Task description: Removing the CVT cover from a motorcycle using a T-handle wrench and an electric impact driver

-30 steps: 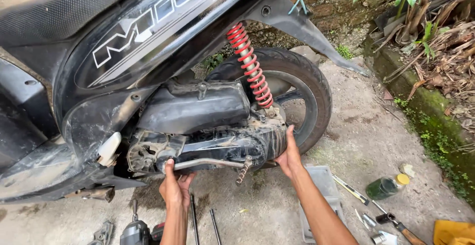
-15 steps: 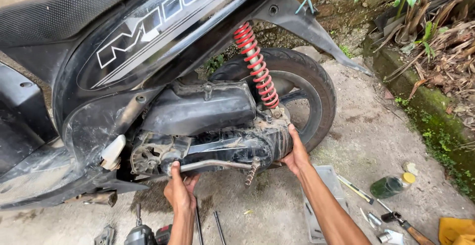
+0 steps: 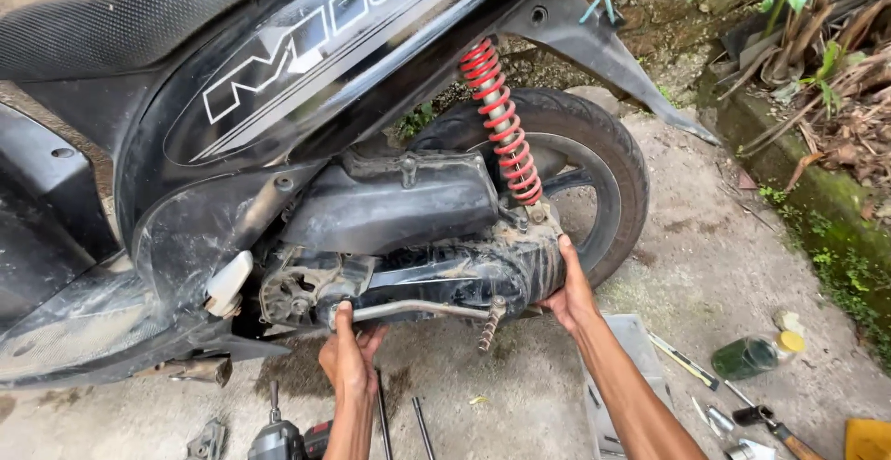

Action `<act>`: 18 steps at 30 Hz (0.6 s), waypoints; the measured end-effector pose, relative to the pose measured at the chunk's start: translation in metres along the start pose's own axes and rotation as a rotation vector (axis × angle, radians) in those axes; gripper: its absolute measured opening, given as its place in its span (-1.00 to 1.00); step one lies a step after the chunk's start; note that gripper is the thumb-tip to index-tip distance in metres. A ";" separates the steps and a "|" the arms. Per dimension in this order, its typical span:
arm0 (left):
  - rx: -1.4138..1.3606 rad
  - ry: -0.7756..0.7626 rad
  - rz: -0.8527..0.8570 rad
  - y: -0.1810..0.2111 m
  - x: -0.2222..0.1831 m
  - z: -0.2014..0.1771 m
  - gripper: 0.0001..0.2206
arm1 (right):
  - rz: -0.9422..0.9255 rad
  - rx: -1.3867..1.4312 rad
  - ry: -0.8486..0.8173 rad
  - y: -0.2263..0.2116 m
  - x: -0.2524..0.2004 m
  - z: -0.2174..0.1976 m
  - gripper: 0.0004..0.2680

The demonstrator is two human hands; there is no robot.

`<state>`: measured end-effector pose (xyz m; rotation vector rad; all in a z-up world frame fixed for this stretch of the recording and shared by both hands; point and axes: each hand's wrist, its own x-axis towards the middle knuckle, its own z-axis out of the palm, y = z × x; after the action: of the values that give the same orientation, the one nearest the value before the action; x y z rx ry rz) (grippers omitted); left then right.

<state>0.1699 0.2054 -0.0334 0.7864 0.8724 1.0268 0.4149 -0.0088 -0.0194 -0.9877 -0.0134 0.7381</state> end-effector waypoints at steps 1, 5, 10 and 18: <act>0.001 0.009 0.000 -0.001 -0.001 0.000 -0.54 | 0.008 -0.003 -0.002 0.002 0.007 -0.004 -0.31; -0.045 0.052 -0.019 -0.002 -0.009 0.001 -0.56 | -0.025 -0.010 -0.027 0.008 0.019 -0.015 -0.37; -0.010 -0.028 0.031 0.001 0.006 0.002 -0.52 | -0.048 0.047 -0.048 0.006 0.018 -0.009 -0.43; -0.028 0.042 -0.010 -0.007 0.001 -0.005 -0.56 | -0.028 -0.003 -0.021 0.009 0.015 -0.013 -0.34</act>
<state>0.1684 0.2050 -0.0416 0.7385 0.8953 1.0484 0.4258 -0.0067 -0.0387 -0.9810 -0.0465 0.7229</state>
